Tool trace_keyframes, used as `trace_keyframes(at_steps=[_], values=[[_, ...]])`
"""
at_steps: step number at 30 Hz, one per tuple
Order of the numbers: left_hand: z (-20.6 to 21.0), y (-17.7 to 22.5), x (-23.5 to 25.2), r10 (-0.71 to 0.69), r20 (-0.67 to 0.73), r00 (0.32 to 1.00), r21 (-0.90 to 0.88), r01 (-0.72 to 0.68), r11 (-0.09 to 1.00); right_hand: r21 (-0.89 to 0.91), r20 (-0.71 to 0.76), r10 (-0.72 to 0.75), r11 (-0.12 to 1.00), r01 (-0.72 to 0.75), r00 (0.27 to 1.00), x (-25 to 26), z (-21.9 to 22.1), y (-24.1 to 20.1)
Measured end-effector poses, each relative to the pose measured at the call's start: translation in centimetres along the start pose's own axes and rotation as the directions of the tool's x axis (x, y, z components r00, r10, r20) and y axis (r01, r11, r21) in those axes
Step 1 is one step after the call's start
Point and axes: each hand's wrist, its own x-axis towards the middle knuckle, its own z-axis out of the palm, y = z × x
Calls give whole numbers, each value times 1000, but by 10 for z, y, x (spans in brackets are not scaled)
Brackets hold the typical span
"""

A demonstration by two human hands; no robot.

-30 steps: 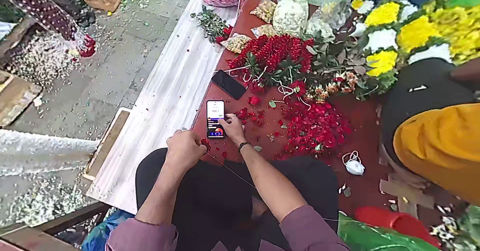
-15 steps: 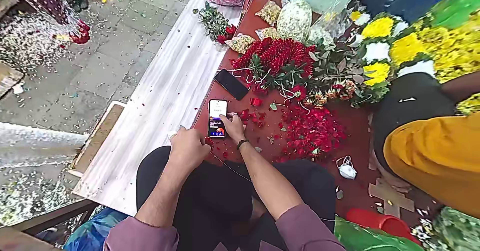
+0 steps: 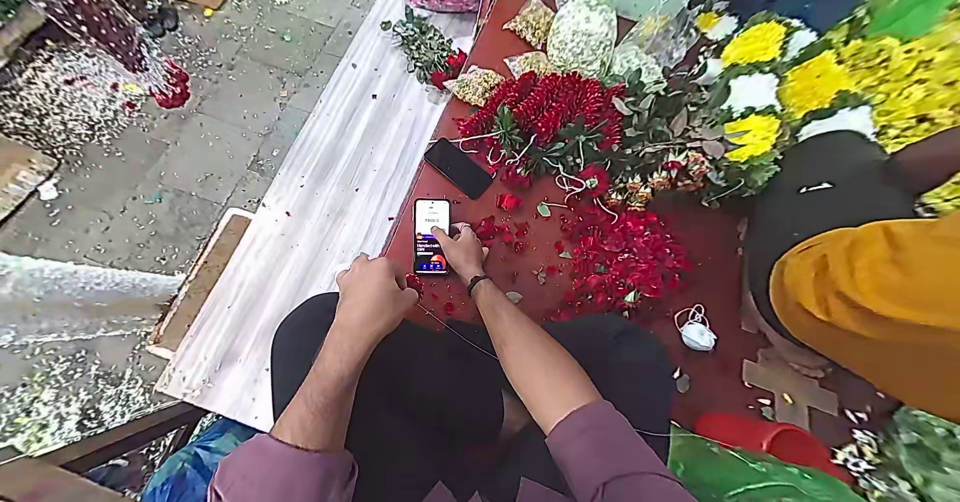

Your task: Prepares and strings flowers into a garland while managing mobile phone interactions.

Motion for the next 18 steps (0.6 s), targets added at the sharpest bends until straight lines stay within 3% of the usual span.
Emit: trace_keyframes(at_steps=[9, 18], values=[[0, -1, 1, -7, 1, 1000, -1, 7, 1000, -26, -5, 21, 999, -22, 1000, 4, 0, -4], [0, -2, 0, 5, -9, 1000, -6, -5, 1000, 126, 67, -71, 990, 62, 995, -6, -16, 9]])
